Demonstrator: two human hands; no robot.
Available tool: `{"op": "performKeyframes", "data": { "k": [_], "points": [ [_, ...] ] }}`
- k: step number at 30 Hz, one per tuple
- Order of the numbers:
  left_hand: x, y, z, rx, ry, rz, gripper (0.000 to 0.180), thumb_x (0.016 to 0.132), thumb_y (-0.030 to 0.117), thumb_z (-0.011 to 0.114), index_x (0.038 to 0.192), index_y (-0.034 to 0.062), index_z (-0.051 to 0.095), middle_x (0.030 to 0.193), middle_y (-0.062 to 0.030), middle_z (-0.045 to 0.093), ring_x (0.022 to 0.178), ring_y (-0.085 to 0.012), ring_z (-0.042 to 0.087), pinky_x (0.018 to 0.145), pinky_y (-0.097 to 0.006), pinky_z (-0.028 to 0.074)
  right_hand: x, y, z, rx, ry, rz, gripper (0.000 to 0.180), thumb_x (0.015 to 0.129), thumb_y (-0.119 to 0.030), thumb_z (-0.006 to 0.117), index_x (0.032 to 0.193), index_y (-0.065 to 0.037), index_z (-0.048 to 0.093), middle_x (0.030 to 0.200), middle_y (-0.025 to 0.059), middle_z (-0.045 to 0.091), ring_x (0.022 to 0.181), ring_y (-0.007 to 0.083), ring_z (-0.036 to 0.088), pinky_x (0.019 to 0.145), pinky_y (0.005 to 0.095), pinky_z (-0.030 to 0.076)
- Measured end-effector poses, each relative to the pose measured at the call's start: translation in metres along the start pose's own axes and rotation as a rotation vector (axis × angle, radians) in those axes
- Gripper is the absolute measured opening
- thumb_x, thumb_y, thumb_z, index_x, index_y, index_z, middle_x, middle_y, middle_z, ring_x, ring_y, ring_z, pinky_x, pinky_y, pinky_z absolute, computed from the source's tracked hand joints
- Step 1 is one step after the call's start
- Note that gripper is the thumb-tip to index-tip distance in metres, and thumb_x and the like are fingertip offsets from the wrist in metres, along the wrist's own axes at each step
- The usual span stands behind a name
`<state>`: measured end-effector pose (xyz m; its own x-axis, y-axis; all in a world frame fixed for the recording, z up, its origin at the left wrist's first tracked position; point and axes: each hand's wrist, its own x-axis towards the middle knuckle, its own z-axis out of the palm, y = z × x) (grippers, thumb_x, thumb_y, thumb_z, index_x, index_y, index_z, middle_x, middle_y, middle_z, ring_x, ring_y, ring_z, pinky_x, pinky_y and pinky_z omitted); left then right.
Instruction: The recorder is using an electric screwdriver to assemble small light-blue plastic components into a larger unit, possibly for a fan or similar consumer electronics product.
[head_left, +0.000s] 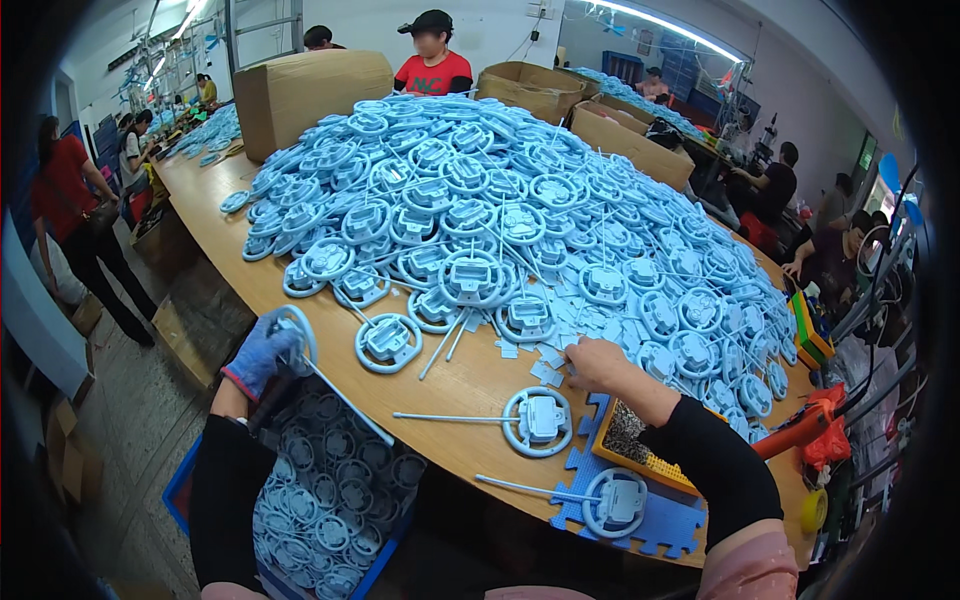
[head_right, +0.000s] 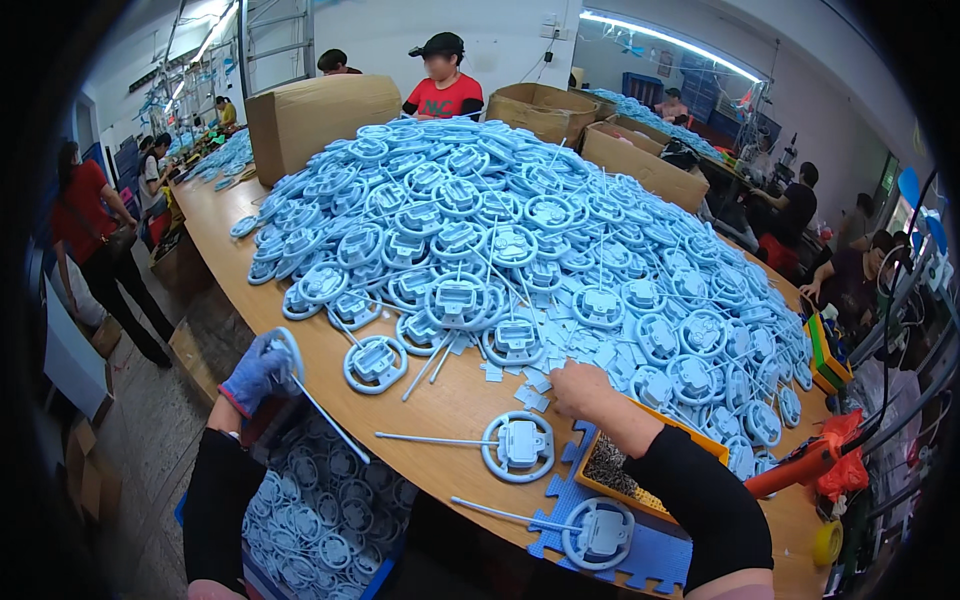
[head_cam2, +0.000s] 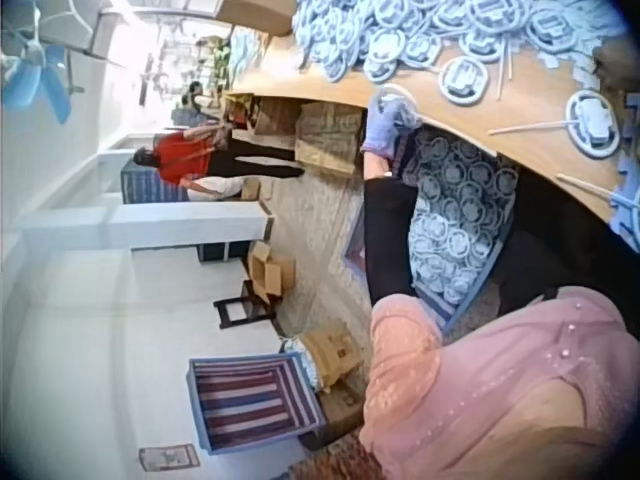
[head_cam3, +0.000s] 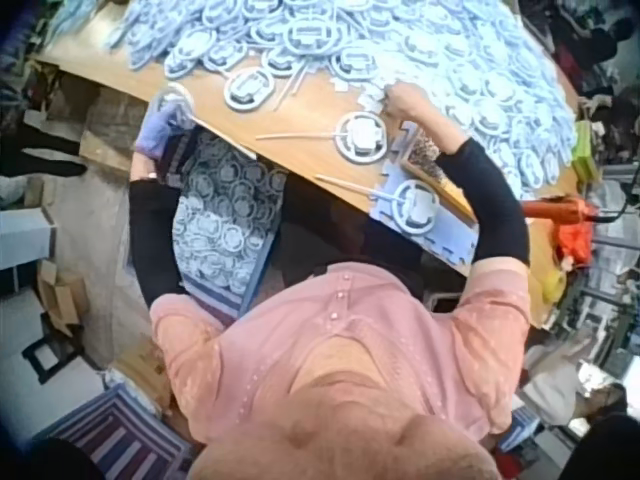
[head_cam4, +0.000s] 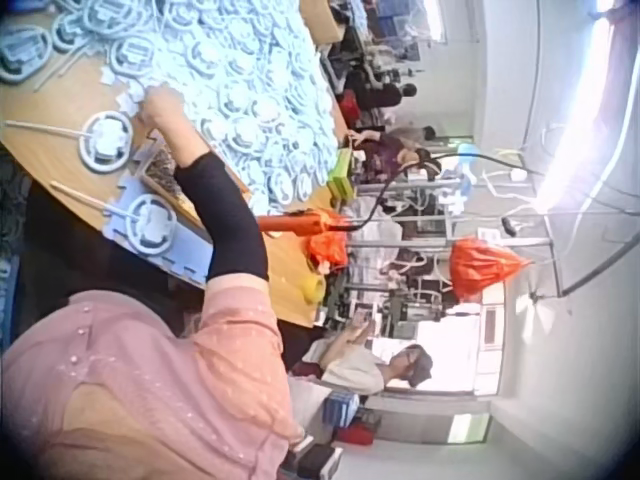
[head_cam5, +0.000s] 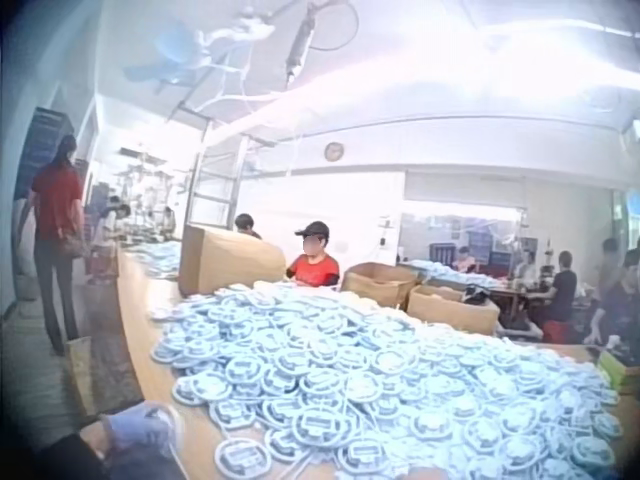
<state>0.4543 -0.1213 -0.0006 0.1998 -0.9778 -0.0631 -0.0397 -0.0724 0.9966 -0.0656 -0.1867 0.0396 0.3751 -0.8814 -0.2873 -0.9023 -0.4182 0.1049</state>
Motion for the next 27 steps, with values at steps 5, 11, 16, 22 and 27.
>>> {"op": "performKeyframes", "data": {
  "k": [5, 11, 16, 22, 27],
  "points": [
    [-0.036, 0.005, 0.05, -0.999, -0.303, 0.095, 0.047, 0.09, 0.047, 0.054, 0.125, 0.0148, 0.052, 0.114, -0.0161, 0.06, 0.103, -0.048, 0.055, 0.084, -0.059, 0.048, -0.004, 0.013, 0.005, 0.002, -0.004, -0.02, 0.026, 0.08, -0.014, 0.058, 0.103, -0.003, 0.064, 0.1, 0.0197, 0.063, 0.094, 0.0354, 0.063, 0.078, 0.0446, 0.052],
    [-0.055, 0.03, 0.167, -1.225, -0.281, 0.017, 0.049, 0.09, 0.04, 0.057, 0.127, 0.0091, 0.048, 0.123, -0.0155, 0.056, 0.108, -0.0308, 0.058, 0.077, -0.046, 0.056, -0.02, 0.011, 0.016, -0.004, 0.118, -0.063, 0.027, 0.078, -0.01, 0.057, 0.103, -0.002, 0.063, 0.098, 0.0194, 0.063, 0.09, 0.0363, 0.063, 0.079, 0.0448, 0.051],
    [-0.046, 0.004, 0.212, -1.129, -0.294, -0.133, 0.031, 0.094, 0.023, 0.053, 0.119, 0.0047, 0.054, 0.106, -0.0154, 0.064, 0.09, -0.028, 0.066, 0.069, -0.042, 0.061, -0.015, 0.027, 0.027, 0.161, 0.202, -0.043, 0.024, 0.081, -0.009, 0.053, 0.102, -0.005, 0.063, 0.098, 0.0172, 0.063, 0.092, 0.0351, 0.062, 0.079, 0.0439, 0.05],
    [-0.033, -0.009, 0.238, -0.991, -0.129, -0.149, 0.031, 0.091, 0.004, 0.053, 0.121, 0.0054, 0.047, 0.111, -0.0148, 0.061, 0.093, -0.0271, 0.066, 0.07, -0.04, 0.061, 0.001, 0.005, -0.017, 0.77, 0.574, -0.302, 0.023, 0.082, -0.007, 0.06, 0.104, -0.006, 0.066, 0.09, 0.0123, 0.064, 0.084, 0.03, 0.062, 0.075, 0.0383, 0.049],
    [-0.055, 0.016, 0.252, -0.794, -0.149, -0.022, 0.032, 0.089, 0.002, 0.056, 0.12, 0.0052, 0.049, 0.112, -0.0123, 0.06, 0.095, -0.024, 0.064, 0.075, -0.035, 0.06, -0.005, -0.08, -0.068, 1.116, 0.243, -0.439, 0.014, 0.084, 0.001, 0.061, 0.097, -0.001, 0.064, 0.087, 0.0055, 0.061, 0.077, 0.013, 0.059, 0.069, 0.0304, 0.052]
  ]
}}
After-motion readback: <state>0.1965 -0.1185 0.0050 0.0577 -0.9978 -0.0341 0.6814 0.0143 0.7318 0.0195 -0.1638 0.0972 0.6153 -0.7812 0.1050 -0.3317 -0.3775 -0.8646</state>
